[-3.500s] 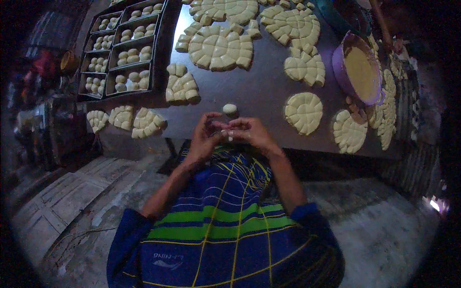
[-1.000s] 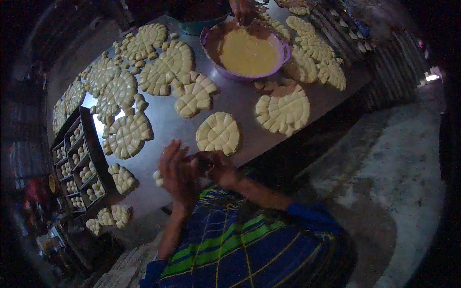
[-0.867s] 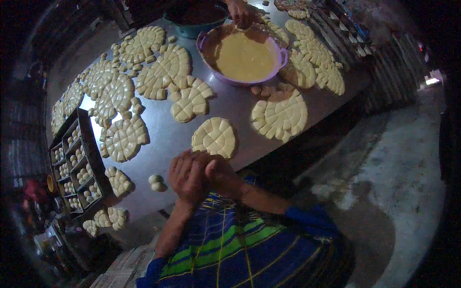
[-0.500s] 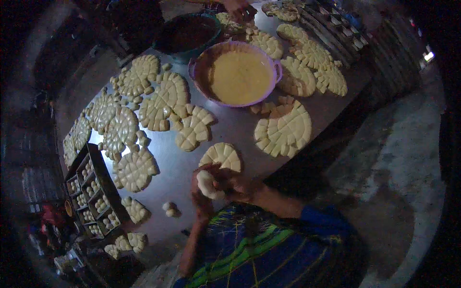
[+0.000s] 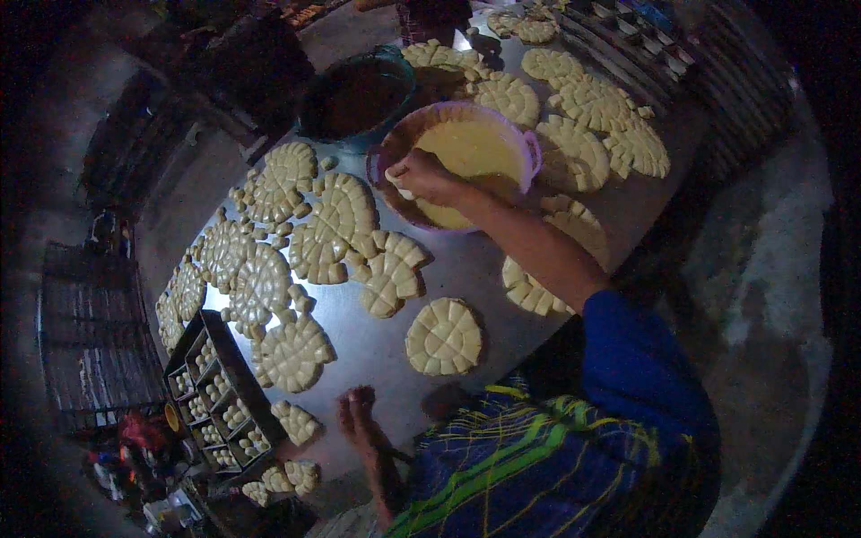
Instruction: The person prepares dough for baking by hand on a metal table and places the shaped pieces into baking pans. They dip their fingers into a bowl of liquid and press it onto the dough before folding it.
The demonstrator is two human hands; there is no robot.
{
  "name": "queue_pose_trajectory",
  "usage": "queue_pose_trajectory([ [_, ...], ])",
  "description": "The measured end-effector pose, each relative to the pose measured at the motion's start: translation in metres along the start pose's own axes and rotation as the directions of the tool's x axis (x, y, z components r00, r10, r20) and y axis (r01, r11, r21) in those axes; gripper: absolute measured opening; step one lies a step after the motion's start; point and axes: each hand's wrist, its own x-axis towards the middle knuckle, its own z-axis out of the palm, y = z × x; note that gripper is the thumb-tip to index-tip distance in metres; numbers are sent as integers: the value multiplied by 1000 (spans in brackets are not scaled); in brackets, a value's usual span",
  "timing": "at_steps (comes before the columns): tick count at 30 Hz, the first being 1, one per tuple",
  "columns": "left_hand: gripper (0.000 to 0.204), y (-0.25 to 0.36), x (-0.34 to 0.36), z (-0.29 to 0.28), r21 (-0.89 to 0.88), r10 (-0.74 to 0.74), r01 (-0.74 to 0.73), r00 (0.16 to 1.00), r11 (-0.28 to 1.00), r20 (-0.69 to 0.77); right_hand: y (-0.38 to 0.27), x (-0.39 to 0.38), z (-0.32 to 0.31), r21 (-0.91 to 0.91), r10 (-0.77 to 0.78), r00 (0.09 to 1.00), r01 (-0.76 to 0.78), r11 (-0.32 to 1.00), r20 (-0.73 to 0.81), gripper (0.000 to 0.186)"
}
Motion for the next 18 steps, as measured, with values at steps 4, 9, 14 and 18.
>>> queue_pose_trajectory([
  [4, 20, 16, 4, 15, -64, -4, -2, 996, 998, -86, 10, 11, 19, -17, 49, 999, -49, 999, -23, 21],
  [9, 21, 13, 5, 16, -101, 28, -36, 997, 994, -77, -8, -1, 27, 101, 125, 992, -126, 987, 19, 19],
  [14, 21, 12, 6, 20, -117, -2, -2, 999, 993, -37, 4, -20, 24, 73, -48, 998, 50, 996, -29, 20],
  [18, 21, 21, 2, 25, -135, 11, -17, 999, 991, -43, 13, -25, 23, 8, -142, 990, 143, 990, -9, 23],
])
